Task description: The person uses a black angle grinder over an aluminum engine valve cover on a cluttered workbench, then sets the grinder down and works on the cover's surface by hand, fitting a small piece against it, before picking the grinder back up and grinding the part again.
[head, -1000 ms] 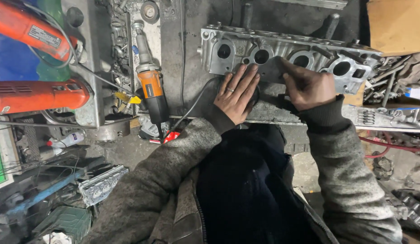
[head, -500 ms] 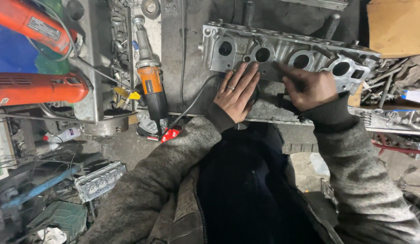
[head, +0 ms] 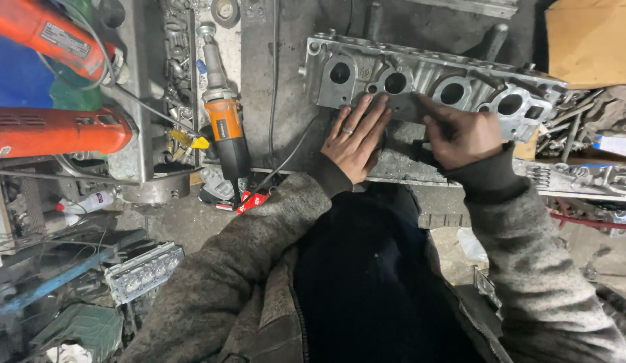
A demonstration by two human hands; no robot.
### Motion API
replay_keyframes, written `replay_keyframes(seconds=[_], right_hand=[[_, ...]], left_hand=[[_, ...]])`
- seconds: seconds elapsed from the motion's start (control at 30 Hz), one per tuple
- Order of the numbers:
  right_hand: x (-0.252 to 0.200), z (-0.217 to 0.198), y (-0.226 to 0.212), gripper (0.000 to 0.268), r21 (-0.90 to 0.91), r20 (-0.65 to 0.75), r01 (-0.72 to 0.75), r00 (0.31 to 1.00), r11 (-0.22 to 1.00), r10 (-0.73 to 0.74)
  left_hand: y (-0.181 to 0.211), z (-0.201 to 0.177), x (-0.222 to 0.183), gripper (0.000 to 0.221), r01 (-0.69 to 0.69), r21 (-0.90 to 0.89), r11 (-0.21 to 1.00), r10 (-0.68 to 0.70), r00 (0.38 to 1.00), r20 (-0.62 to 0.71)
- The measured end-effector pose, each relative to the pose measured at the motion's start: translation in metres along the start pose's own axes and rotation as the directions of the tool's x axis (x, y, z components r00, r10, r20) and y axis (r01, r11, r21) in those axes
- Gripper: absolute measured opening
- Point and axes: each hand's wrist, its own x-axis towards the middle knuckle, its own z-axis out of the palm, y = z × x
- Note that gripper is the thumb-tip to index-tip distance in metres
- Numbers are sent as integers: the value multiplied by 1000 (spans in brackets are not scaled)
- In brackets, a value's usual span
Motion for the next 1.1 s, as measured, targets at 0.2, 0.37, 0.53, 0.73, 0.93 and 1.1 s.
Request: replay_keyframes(seconds=[0.2,0.37,0.53,0.73,0.93,1.1], right_hand=[[1,-1,-10,38,-63,24,-47,999,997,49],[3,3,-21,38,-37,8,-9,1000,999,9],[1,8,-28,38,-35,8,-83,997,996,83],[4,5,-38,38,-10,-29,-73,997,997,73],[3,8,-44,34,-18,-51,-150,987,988,149],[0,13,-44,34,-32,-64,-193,980,981,191]], left_hand=[[-1,-4,2,92,6,-33,999,-4,999,54],[-5,-6,2,94,12,-53,999,-8,997,79],[-5,-6,3,98,26,-63,998,-19,993,118],[-11,9,1,99,13,-52,999,-7,993,116],[-8,-2,2,96,20,-44,999,-15,994,111],[-5,-9,2,95,27,-45,999,-21,991,130]])
